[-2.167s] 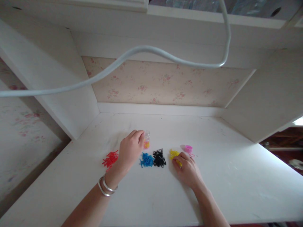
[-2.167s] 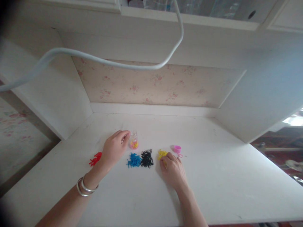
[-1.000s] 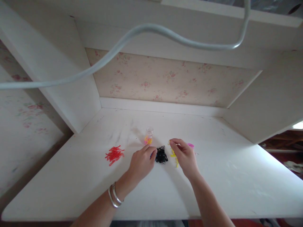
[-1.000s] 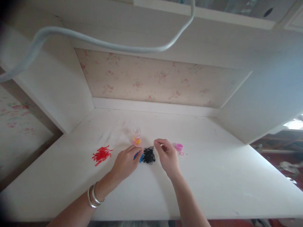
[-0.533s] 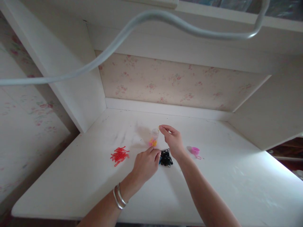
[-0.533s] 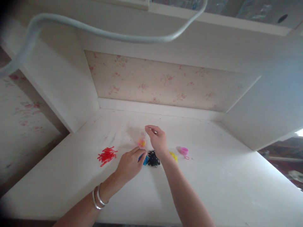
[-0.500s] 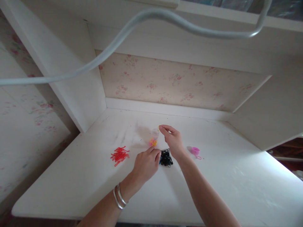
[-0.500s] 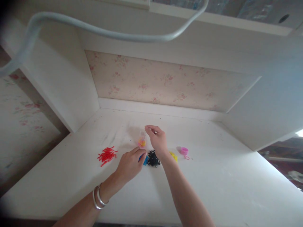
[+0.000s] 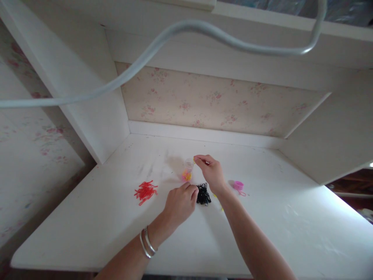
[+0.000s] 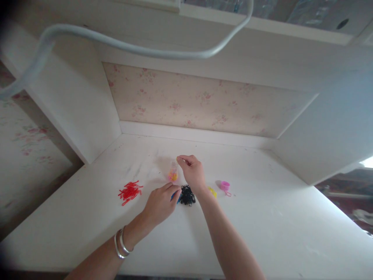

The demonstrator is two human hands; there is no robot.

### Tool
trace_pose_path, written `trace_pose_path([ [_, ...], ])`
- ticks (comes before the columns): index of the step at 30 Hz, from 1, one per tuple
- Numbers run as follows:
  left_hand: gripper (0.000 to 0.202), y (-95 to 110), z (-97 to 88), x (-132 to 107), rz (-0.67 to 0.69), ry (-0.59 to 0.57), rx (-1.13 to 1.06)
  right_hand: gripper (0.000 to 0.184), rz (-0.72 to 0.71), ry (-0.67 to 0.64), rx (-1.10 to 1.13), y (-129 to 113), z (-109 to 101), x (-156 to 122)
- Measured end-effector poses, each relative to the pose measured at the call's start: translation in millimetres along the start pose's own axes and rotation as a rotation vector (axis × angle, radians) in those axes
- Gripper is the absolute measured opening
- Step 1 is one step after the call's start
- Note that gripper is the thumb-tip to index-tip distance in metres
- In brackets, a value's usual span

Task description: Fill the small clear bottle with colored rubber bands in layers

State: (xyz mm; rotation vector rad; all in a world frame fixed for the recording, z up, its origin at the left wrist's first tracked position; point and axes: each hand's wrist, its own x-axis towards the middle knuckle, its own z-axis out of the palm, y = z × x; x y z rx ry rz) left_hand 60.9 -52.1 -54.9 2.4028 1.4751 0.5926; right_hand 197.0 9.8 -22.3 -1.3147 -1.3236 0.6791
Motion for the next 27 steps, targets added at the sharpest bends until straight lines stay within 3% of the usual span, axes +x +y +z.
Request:
trace_pose_path([
  [20, 0.028, -4, 1.2, -2, 0.021, 0.009, 0.025, 0.029, -0.086, -0.043, -0.159, 3, 12, 13],
  [27, 0.028, -5, 0.6, -2, 0.035, 0.002, 0.031, 0.031, 0.004, 0.008, -0.091, 4, -8, -2],
])
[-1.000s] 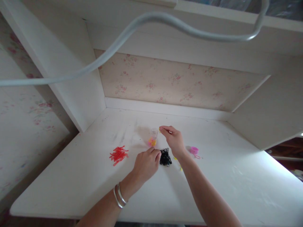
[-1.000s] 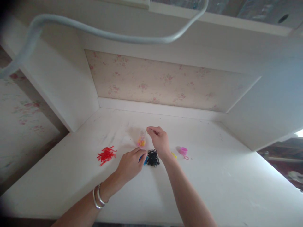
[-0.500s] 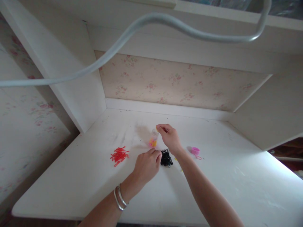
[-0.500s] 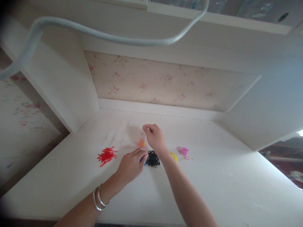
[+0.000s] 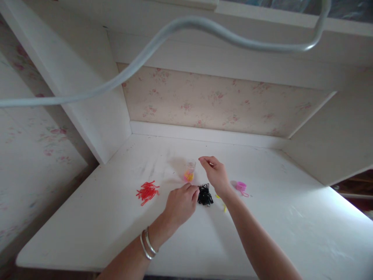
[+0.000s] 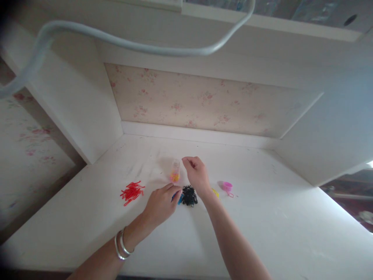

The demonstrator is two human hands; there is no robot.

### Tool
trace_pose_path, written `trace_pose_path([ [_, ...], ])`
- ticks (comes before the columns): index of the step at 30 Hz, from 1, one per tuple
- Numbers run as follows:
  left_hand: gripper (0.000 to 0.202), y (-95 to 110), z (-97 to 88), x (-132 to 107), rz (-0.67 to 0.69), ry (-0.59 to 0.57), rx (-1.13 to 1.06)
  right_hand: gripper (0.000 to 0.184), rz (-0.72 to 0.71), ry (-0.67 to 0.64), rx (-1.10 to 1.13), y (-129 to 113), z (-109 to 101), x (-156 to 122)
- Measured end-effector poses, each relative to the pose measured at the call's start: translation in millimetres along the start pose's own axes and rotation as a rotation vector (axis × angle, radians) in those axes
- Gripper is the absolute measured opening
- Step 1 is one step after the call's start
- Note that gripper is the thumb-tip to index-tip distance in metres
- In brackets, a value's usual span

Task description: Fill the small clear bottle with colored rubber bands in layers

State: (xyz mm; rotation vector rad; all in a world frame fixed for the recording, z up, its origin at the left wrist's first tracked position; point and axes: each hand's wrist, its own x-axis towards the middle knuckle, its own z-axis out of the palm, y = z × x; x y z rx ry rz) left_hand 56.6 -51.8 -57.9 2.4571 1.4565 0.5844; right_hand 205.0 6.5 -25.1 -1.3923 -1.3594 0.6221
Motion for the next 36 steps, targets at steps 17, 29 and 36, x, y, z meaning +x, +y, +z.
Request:
trace_pose_path([
  [17, 0.026, 52, 31.9, -3, 0.191, -0.153, 0.063, 0.039, 0.185, 0.151, -0.402, 91, -102, -119],
  [29, 0.020, 80, 51.2, 14, 0.299, -0.200, 0.100, 0.034, 0.144, -0.029, -0.674, 86, -94, -127],
  [36, 0.023, 67, 37.5, 10, 0.266, -0.129, 0.095, 0.037, 0.131, -0.013, -0.681, 84, -94, -124],
])
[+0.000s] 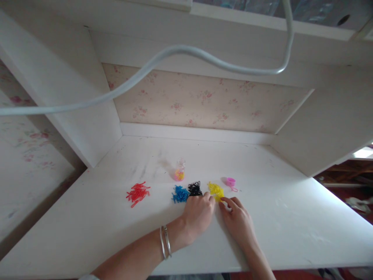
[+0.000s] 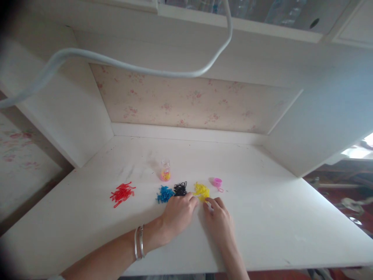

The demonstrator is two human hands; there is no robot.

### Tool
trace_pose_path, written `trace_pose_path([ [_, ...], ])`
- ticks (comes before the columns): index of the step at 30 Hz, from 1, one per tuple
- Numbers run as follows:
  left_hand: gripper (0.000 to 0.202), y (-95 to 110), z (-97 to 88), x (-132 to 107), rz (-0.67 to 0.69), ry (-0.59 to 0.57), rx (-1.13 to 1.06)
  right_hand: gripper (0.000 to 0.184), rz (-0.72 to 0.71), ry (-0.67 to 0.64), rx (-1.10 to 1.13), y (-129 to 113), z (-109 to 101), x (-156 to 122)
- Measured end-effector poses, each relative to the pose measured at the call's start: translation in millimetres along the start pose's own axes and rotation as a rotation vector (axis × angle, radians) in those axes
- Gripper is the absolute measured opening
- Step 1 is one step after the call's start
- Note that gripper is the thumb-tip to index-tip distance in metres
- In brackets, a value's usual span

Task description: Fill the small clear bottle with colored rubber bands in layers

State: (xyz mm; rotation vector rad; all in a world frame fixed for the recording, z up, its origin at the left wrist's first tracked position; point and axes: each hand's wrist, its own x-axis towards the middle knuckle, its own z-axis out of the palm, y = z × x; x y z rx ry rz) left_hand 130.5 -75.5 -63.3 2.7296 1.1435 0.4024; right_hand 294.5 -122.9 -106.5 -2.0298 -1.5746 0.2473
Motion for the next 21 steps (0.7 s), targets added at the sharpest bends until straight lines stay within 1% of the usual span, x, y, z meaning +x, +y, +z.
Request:
trace_pose_path([
  [2, 0.025, -10, -12.9, -5, -0.048, 0.037, -0.026, 0.038, -0.012, 0.002, -0.004, 2, 1, 0],
  [4, 0.026, -25, -30.4, -8, -0.093, 0.096, -0.059, 0.039, -0.022, 0.000, -0.011, 4, 3, 0],
  [8, 0.028, -59, -68.1, -9, -0.206, 0.305, -0.119, 0.038, -0.042, 0.026, -0.046, 7, 7, 0],
  [10, 0.026, -74, -81.7, -6, -0.241, 0.393, -0.132, 0.038, -0.051, 0.048, -0.054, 7, 7, 0],
  [11, 0.025, -80, -86.4, -4, -0.250, 0.419, -0.130, 0.038, -0.051, 0.055, -0.055, 6, 7, 0],
  [13, 0.024, -90, -91.6, 2, -0.265, 0.443, -0.113, 0.038, -0.044, 0.056, -0.052, 5, 7, 0],
  [15, 0.023, -96, -92.6, 7, -0.278, 0.434, -0.087, 0.038, -0.034, 0.044, -0.039, 4, 6, 0],
  [21, 0.023, -102, -86.3, 14, -0.314, 0.383, -0.026, 0.038, -0.015, 0.008, -0.038, 1, 5, -1],
])
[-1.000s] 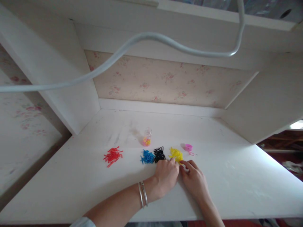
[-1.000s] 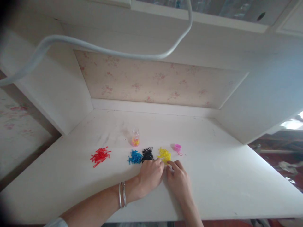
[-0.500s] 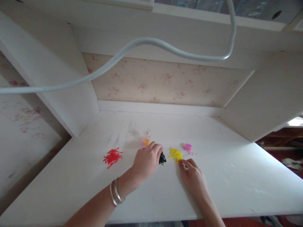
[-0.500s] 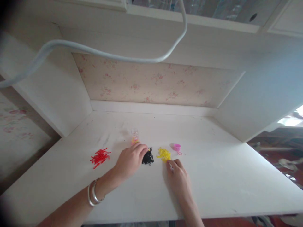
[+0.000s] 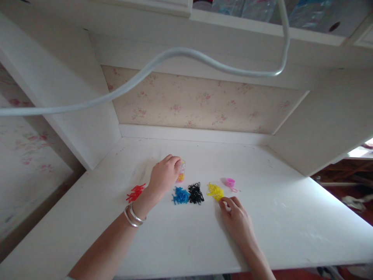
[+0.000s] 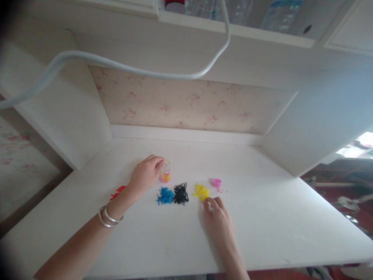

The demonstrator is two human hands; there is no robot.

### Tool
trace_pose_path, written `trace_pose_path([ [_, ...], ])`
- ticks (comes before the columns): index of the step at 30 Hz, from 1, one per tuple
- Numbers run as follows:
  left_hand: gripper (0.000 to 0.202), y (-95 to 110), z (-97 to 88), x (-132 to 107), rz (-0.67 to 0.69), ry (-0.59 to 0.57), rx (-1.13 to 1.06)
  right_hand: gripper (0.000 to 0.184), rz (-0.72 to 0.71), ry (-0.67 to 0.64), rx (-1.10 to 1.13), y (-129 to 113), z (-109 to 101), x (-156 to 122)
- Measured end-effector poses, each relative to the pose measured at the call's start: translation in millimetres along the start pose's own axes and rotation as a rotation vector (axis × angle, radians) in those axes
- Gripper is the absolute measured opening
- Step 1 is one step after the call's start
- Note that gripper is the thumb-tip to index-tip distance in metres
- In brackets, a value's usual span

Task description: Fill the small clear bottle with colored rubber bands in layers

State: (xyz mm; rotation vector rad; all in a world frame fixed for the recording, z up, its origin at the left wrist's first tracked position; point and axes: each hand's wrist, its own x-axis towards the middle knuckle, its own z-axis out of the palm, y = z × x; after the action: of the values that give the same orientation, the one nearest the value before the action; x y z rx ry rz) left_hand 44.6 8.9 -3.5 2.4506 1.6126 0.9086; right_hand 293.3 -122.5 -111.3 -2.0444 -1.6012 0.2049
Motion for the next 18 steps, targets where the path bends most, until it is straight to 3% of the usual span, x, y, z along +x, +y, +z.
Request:
trace_pose_path([
  [5, 0.026, -1, 1.2, -1, -0.012, -0.046, 0.012, 0.038, -0.016, 0.001, -0.039, 2, 1, 0],
  [10, 0.025, -5, -4.5, -6, 0.005, 0.011, -0.066, 0.038, -0.029, 0.029, 0.010, 2, 0, 1],
  [18, 0.026, -17, -1.1, -44, -0.001, 0.020, -0.228, 0.040, -0.021, 0.079, 0.016, 3, 2, 2],
])
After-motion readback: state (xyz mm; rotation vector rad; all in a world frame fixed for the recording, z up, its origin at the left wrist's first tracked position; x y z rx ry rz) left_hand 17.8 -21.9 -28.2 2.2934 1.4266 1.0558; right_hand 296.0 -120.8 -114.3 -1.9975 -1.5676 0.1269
